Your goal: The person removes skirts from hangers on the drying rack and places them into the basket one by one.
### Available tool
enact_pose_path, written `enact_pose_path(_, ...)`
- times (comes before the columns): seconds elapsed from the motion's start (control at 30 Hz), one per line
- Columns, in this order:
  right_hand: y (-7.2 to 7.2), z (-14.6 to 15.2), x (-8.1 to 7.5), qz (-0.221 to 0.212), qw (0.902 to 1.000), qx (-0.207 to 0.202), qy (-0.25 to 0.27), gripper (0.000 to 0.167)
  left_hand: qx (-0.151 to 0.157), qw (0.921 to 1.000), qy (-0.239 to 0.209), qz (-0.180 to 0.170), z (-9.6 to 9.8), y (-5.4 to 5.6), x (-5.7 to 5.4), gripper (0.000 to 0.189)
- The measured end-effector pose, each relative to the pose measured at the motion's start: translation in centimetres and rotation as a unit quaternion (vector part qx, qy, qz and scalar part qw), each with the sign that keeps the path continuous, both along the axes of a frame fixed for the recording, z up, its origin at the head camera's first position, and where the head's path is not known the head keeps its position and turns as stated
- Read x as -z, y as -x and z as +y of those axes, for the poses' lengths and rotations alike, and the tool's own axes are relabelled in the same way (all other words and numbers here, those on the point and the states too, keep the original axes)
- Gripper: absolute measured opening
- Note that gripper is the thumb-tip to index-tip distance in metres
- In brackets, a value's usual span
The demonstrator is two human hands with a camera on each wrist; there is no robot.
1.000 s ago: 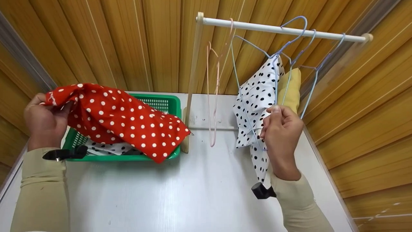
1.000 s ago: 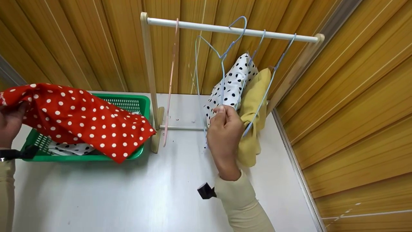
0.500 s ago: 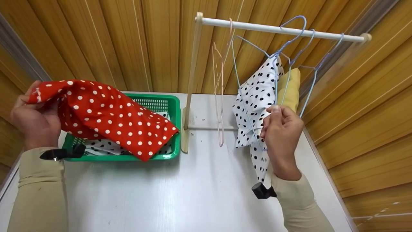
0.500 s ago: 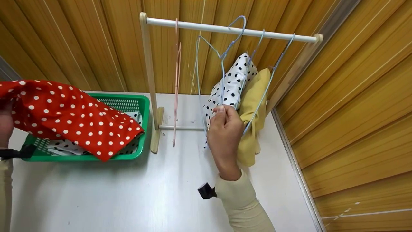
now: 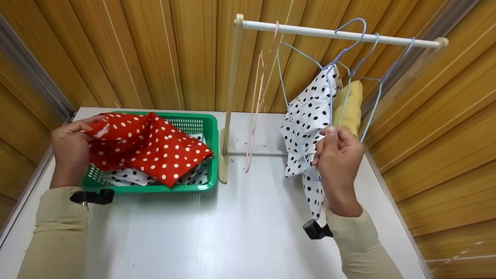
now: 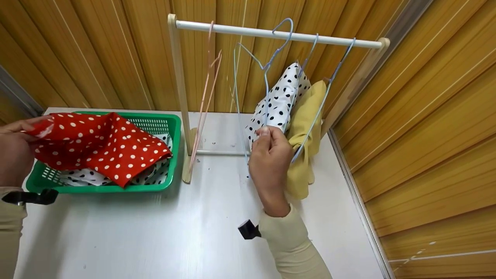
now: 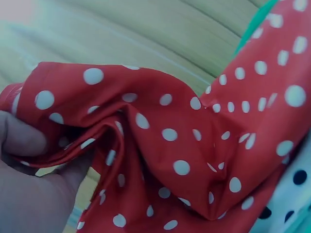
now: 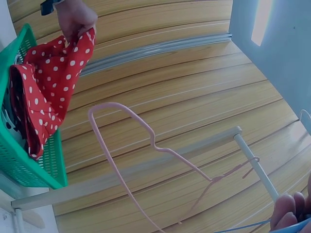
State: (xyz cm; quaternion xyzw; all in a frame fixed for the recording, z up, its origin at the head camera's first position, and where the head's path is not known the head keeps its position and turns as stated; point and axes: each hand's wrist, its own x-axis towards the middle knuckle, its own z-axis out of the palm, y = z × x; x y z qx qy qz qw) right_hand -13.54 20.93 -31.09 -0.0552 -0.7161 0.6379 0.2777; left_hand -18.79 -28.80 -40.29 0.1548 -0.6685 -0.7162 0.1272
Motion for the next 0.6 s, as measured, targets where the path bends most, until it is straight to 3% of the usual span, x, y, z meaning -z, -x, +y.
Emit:
enact_pose_path(0.07, -0.1, 0.0, 0.0, -0.001, 1.0000, 0.002, -0.003, 0.027, 0.036, 0.9930, 0.108, -0.034, 0.6, -0.2, 0.3, 0.035)
enact_pose_path(0.13, -0.1, 0.1, 0.0, -0.003, 1.0000, 0.003, -0.006, 0.027, 0.085, 0.9735, 0.204, -0.058, 1.4, -0.5, 0.9, 0.035)
enact_pose_path(0.2, -0.2, 0.1, 0.0, -0.004, 0.9999, 0.005, -0.010, 0.027, 0.152, 0.9436, 0.282, -0.085, 2.1, -0.9, 1.7, 0.035)
enact_pose_path(0.27, -0.2, 0.2, 0.1, -0.003, 0.9999, 0.006, -0.015, 0.027, 0.221, 0.9039, 0.349, -0.111, 2.8, -1.3, 2.5, 0.041)
enact_pose_path(0.33, -0.2, 0.2, 0.1, -0.002, 0.9998, 0.005, -0.020, 0.027, 0.262, 0.8684, 0.403, -0.121, 3.3, -1.5, 3.0, 0.051)
enact_pose_path(0.37, -0.2, 0.2, 0.1, -0.002, 0.9997, 0.005, -0.024, 0.027, 0.264, 0.8559, 0.428, -0.120, 3.5, -1.5, 3.2, 0.054)
enact_pose_path(0.43, -0.2, 0.2, 0.2, 0.000, 0.9996, 0.006, -0.028, 0.027, 0.232, 0.8402, 0.479, -0.103, 3.8, -1.4, 3.5, 0.061)
enact_pose_path(0.53, -0.2, 0.2, 0.2, 0.002, 0.9996, 0.006, -0.029, 0.027, 0.161, 0.8277, 0.532, -0.075, 3.8, -0.8, 3.8, 0.075)
enact_pose_path(0.6, -0.2, 0.2, 0.2, 0.001, 0.9998, 0.004, -0.020, 0.027, 0.160, 0.8135, 0.553, -0.081, 3.7, -0.5, 4.1, 0.090)
